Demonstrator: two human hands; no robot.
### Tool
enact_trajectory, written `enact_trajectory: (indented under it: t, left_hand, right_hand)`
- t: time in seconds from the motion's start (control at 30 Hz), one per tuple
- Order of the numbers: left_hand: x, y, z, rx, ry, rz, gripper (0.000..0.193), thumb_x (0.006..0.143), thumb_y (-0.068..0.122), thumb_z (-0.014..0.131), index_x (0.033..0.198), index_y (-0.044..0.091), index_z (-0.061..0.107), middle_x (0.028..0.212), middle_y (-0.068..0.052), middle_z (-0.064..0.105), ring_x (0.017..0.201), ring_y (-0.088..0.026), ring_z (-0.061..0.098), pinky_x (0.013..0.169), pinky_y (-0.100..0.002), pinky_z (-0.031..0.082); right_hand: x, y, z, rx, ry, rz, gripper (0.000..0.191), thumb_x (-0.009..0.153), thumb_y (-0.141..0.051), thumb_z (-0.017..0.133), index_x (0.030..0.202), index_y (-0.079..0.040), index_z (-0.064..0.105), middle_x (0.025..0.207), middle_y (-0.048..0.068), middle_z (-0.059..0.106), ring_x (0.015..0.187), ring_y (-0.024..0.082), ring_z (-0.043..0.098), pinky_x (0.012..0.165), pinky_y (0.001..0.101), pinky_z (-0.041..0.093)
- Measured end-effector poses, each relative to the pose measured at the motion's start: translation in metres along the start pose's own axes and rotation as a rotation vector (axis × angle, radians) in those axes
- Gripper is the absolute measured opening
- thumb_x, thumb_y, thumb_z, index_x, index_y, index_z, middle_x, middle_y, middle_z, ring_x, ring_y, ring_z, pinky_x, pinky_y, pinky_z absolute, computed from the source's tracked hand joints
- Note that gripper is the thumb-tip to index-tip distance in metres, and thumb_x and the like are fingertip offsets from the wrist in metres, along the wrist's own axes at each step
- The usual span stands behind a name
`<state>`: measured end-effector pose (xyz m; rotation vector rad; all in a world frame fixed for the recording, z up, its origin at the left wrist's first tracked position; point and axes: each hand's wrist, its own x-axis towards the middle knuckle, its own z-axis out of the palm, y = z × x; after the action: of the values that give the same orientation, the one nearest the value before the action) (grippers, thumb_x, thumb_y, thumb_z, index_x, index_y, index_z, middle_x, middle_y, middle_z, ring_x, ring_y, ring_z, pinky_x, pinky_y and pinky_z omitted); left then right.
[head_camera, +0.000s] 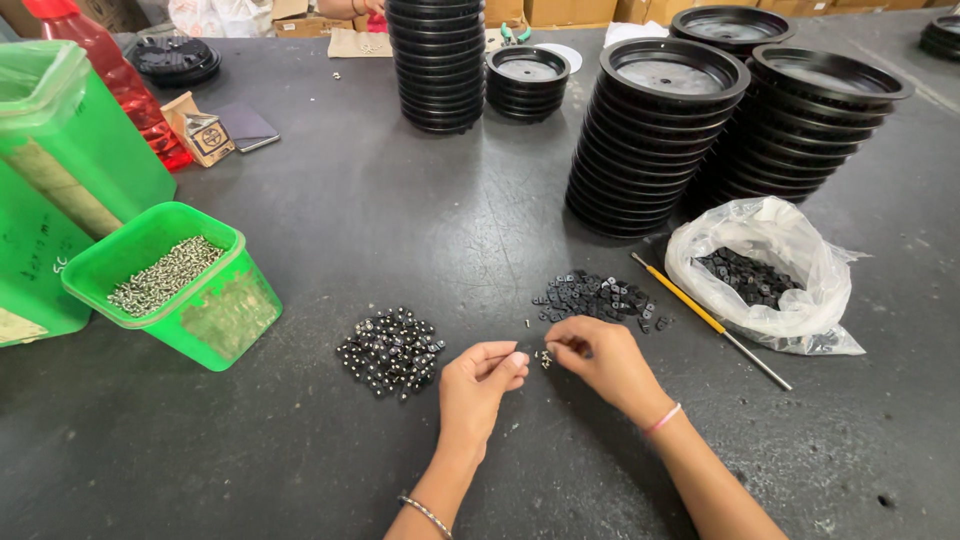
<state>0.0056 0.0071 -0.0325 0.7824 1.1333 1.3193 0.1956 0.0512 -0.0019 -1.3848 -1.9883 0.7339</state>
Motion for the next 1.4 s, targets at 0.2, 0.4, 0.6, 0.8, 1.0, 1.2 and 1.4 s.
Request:
enact_trajectory:
  t: [0.2, 0.4, 0.6, 0.8, 1.0, 1.2, 1.4]
  left_hand:
    - [-0.002, 0.003, 0.002, -0.007, 0.001, -0.001, 0.02, 0.086, 0.005, 0.075, 0.103, -0.005, 0.074, 0.09, -0.011, 0.078, 0.077, -0.015, 0.074, 0.071, -0.029, 0.062]
    - [-0.003, 0.005, 0.004, 0.028, -0.003, 0.01, 0.019, 0.085, 0.004, 0.076, 0.101, -0.005, 0.074, 0.089, -0.011, 0.078, 0.076, -0.014, 0.074, 0.071, -0.028, 0.062]
    - [-0.005, 0.007, 0.003, 0.029, -0.022, 0.018, 0.018, 0.085, 0.004, 0.077, 0.1, -0.005, 0.074, 0.088, -0.009, 0.077, 0.077, -0.013, 0.073, 0.073, -0.028, 0.062]
    - [-0.007, 0.01, 0.004, 0.243, -0.015, 0.141, 0.01, 0.085, 0.004, 0.077, 0.093, -0.001, 0.076, 0.082, -0.004, 0.078, 0.073, -0.008, 0.071, 0.07, -0.024, 0.06]
    - [-0.01, 0.016, 0.005, 0.285, -0.046, 0.187, 0.006, 0.086, 0.003, 0.076, 0.091, -0.001, 0.076, 0.079, -0.003, 0.077, 0.07, -0.006, 0.068, 0.067, -0.023, 0.057]
    - [-0.014, 0.025, 0.008, 0.4, -0.02, 0.213, 0.006, 0.086, 0.004, 0.075, 0.091, 0.001, 0.076, 0.078, -0.006, 0.078, 0.07, -0.007, 0.069, 0.066, -0.025, 0.056]
    - [-0.006, 0.044, -0.03, 0.796, 0.277, 0.676, 0.009, 0.087, 0.004, 0.07, 0.096, 0.003, 0.071, 0.093, -0.012, 0.075, 0.086, -0.032, 0.073, 0.076, -0.038, 0.055]
  right_hand:
    - [0.0, 0.001, 0.009, 0.541, -0.074, 0.136, 0.017, 0.088, -0.008, 0.073, 0.103, -0.001, 0.076, 0.09, 0.0, 0.077, 0.08, 0.007, 0.067, 0.073, 0.024, 0.056]
    - [-0.003, 0.0, 0.013, 0.475, -0.069, 0.089, 0.015, 0.088, -0.007, 0.075, 0.101, -0.001, 0.077, 0.092, 0.0, 0.076, 0.084, 0.006, 0.067, 0.077, 0.0239, 0.056]
    - [-0.002, -0.004, 0.01, 0.518, -0.092, 0.086, 0.013, 0.089, -0.007, 0.073, 0.099, -0.001, 0.076, 0.092, 0.0, 0.076, 0.086, 0.006, 0.069, 0.08, 0.0244, 0.057]
    - [-0.003, -0.007, 0.005, 0.51, -0.125, 0.104, 0.012, 0.087, -0.005, 0.074, 0.098, 0.0, 0.077, 0.092, 0.003, 0.078, 0.086, 0.01, 0.072, 0.081, 0.0259, 0.058]
    - [-0.002, -0.003, 0.003, 0.638, -0.178, 0.131, 0.017, 0.087, -0.004, 0.073, 0.103, 0.001, 0.077, 0.095, 0.004, 0.079, 0.089, 0.01, 0.073, 0.084, 0.027, 0.06]
    - [-0.002, -0.002, 0.009, 0.608, -0.171, 0.105, 0.015, 0.089, -0.005, 0.073, 0.102, 0.002, 0.078, 0.094, 0.004, 0.078, 0.089, 0.01, 0.072, 0.083, 0.0269, 0.06]
    - [0.004, 0.012, -0.022, 0.404, 0.176, 0.149, 0.021, 0.091, -0.008, 0.073, 0.11, -0.002, 0.077, 0.09, 0.002, 0.076, 0.081, 0.009, 0.07, 0.076, 0.0262, 0.056]
